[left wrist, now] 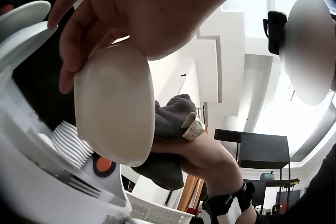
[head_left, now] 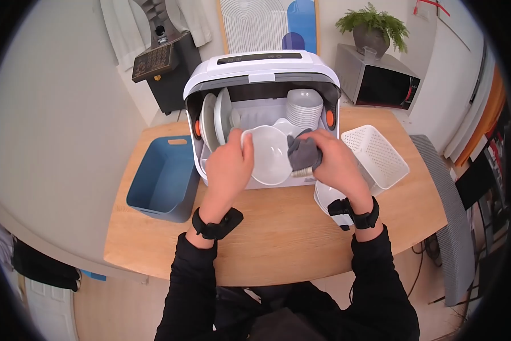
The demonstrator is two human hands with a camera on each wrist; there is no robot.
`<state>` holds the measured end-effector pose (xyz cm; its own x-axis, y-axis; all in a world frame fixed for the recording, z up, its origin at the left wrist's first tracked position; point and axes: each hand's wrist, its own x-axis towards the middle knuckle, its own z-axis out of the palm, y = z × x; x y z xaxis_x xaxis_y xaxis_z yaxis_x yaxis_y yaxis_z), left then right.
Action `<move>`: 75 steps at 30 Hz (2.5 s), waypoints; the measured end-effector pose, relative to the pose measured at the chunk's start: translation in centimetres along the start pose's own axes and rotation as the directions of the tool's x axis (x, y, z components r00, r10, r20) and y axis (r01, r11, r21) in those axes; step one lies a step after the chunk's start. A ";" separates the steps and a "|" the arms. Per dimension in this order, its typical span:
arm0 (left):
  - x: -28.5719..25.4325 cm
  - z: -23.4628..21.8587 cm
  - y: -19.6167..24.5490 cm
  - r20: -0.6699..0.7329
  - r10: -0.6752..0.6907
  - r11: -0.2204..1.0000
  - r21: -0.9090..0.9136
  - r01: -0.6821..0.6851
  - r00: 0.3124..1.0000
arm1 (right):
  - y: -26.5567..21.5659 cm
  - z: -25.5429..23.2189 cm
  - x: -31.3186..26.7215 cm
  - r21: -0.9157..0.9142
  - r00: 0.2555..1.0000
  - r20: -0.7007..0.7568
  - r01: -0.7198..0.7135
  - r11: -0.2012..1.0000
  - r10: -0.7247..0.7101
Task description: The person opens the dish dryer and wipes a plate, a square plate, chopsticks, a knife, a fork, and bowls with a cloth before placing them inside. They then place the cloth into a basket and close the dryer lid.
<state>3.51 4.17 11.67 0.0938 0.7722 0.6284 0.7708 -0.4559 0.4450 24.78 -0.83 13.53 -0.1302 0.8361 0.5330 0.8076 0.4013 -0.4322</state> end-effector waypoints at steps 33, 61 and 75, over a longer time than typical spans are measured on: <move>12.2 15.3 -5.2 0.400 0.203 0.979 -0.110 -0.173 0.894 | 4.2 -2.3 0.4 -0.023 0.979 -0.155 -0.139 0.990 0.134; -2.5 10.0 7.4 0.644 0.338 0.899 -0.006 -0.437 0.687 | 6.5 -2.0 0.8 -0.187 0.973 -0.093 -0.225 0.956 0.211; -2.3 2.6 6.6 0.245 0.255 0.954 -0.224 -0.201 0.935 | 5.8 -5.5 0.7 0.420 0.956 -0.055 -0.239 0.876 0.287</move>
<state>10.00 0.56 11.53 0.4387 0.7148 0.5446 0.5748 -0.6891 0.4414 32.59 0.00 15.40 0.1390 0.8943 0.4254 0.4969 0.3086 -0.8111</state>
